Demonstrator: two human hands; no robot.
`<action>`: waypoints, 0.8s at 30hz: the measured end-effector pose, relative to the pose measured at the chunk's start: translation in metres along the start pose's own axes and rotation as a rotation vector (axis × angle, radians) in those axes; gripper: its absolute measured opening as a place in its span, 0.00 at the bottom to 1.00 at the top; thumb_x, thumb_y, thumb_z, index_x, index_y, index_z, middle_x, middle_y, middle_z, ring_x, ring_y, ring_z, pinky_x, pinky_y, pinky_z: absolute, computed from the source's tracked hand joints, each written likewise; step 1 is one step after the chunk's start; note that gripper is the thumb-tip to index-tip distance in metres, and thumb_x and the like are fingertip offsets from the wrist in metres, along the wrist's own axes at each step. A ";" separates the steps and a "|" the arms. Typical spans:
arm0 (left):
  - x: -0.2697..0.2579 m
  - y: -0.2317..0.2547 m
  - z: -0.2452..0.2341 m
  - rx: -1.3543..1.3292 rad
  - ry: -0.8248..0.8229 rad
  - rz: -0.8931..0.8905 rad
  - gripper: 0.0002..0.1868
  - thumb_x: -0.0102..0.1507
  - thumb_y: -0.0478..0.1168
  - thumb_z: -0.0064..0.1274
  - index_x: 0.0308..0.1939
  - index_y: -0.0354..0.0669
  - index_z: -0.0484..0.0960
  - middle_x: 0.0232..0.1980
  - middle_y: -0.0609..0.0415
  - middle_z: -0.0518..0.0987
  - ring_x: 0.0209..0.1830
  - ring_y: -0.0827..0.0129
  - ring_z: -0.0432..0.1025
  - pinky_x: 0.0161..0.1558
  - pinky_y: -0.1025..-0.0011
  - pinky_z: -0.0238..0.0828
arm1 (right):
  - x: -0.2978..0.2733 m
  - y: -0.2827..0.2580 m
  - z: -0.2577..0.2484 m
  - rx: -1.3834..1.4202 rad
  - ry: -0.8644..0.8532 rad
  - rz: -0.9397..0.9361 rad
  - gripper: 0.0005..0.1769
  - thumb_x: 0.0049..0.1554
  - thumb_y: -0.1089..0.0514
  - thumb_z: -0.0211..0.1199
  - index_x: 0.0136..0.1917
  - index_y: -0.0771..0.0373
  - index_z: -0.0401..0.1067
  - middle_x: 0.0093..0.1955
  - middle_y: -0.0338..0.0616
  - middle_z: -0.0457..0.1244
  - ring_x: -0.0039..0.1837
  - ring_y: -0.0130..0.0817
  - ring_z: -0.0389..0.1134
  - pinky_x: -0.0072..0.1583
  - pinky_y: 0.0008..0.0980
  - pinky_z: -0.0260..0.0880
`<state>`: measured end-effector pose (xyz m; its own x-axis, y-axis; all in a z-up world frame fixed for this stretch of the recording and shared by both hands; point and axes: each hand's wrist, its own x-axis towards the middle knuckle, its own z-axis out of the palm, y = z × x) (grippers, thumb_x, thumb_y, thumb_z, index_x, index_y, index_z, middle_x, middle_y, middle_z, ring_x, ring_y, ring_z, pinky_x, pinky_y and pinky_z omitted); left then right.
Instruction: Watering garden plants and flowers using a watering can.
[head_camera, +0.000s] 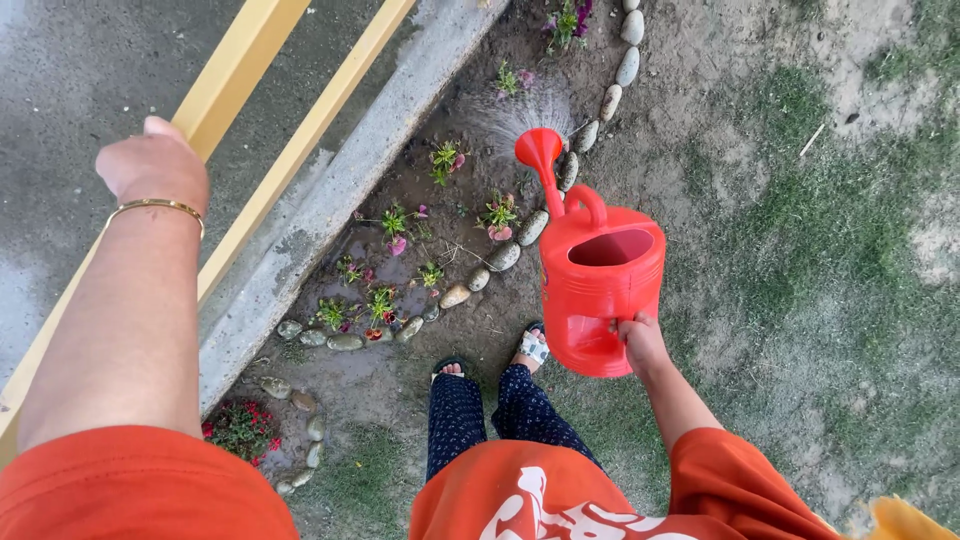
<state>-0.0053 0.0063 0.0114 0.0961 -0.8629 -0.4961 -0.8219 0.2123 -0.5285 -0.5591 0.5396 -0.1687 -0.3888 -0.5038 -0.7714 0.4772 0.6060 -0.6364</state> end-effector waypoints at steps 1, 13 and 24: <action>-0.002 0.000 0.000 -0.010 -0.009 -0.004 0.21 0.69 0.41 0.47 0.62 0.31 0.70 0.53 0.44 0.86 0.51 0.56 0.81 0.41 0.60 0.75 | -0.002 0.002 -0.002 0.008 -0.004 0.010 0.21 0.39 0.79 0.46 0.45 0.69 0.68 0.41 0.45 0.64 0.43 0.35 0.65 0.42 0.26 0.60; -0.004 -0.001 0.001 -0.057 -0.029 -0.036 0.17 0.69 0.40 0.45 0.59 0.34 0.71 0.52 0.42 0.86 0.49 0.54 0.82 0.42 0.59 0.76 | 0.029 -0.023 -0.008 0.050 0.010 -0.003 0.20 0.39 0.78 0.45 0.44 0.70 0.68 0.42 0.46 0.64 0.42 0.35 0.64 0.41 0.27 0.60; -0.004 0.007 0.003 -0.071 -0.048 -0.108 0.17 0.70 0.43 0.45 0.56 0.33 0.71 0.48 0.40 0.87 0.46 0.55 0.83 0.41 0.60 0.77 | 0.100 -0.102 0.003 0.010 -0.006 -0.086 0.18 0.40 0.77 0.47 0.43 0.69 0.68 0.40 0.45 0.64 0.41 0.35 0.63 0.41 0.28 0.59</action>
<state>-0.0100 0.0129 0.0076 0.2110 -0.8558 -0.4723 -0.8428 0.0854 -0.5314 -0.6441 0.4253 -0.1812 -0.4243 -0.5572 -0.7138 0.4503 0.5541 -0.7001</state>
